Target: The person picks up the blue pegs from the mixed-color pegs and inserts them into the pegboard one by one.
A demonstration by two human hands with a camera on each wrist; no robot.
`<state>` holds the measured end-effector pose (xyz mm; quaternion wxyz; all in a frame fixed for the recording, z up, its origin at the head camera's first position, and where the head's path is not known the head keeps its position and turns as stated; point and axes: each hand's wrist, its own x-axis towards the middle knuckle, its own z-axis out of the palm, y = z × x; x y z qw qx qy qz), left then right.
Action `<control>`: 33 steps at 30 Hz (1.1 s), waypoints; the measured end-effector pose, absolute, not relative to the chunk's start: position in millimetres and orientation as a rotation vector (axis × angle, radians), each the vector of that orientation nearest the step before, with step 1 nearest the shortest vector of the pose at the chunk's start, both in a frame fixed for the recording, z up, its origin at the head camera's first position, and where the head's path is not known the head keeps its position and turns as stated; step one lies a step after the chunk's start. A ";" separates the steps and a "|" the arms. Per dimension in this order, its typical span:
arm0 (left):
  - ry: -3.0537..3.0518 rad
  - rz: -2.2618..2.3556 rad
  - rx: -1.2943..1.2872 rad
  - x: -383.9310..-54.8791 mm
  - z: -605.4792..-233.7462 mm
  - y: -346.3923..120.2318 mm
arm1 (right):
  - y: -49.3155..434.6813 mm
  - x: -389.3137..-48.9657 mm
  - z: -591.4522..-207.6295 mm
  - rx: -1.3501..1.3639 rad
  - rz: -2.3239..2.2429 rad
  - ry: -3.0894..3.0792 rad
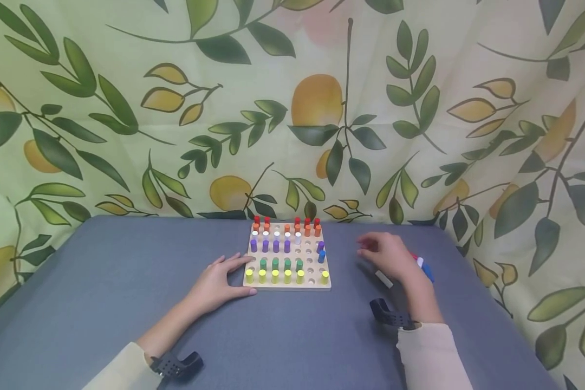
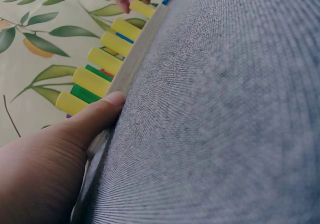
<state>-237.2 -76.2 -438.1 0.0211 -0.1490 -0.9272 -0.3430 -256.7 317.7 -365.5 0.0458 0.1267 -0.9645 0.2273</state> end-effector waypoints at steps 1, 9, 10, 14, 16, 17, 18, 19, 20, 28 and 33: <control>-2.875 -1.062 -0.461 -237.2 -438.1 -76.2 | 320.9 -255.8 -364.6 0.378 0.689 -2.945; -2.889 -1.060 -0.441 -237.9 -438.2 -76.1 | 342.5 -254.0 -361.9 0.308 0.629 -2.948; -2.892 -1.058 -0.438 -237.9 -438.1 -76.0 | 344.7 -253.9 -362.3 0.299 0.622 -2.952; -2.899 -1.050 -0.433 -237.9 -437.8 -75.4 | 353.5 -252.7 -364.0 0.265 0.614 -2.975; -2.900 -1.053 -0.432 -237.6 -437.4 -75.6 | 358.6 -252.0 -365.7 0.253 0.617 -2.983; -2.901 -1.053 -0.432 -237.4 -437.4 -75.7 | 361.0 -251.6 -366.5 0.250 0.621 -2.984; -2.900 -1.056 -0.434 -237.2 -437.4 -76.0 | 363.2 -251.3 -367.4 0.244 0.621 -2.985; -2.899 -1.057 -0.437 -237.1 -437.3 -76.0 | 365.7 -251.0 -368.3 0.239 0.621 -2.984; -2.897 -1.059 -0.439 -237.2 -437.4 -76.2 | 368.0 -251.0 -369.2 0.238 0.622 -2.985; -2.882 -1.062 -0.449 -236.3 -435.4 -77.2 | 381.3 -251.8 -378.7 0.240 0.640 -2.991; -2.888 -1.065 -0.451 -235.9 -434.8 -75.9 | 388.2 -249.0 -384.8 0.224 0.646 -2.999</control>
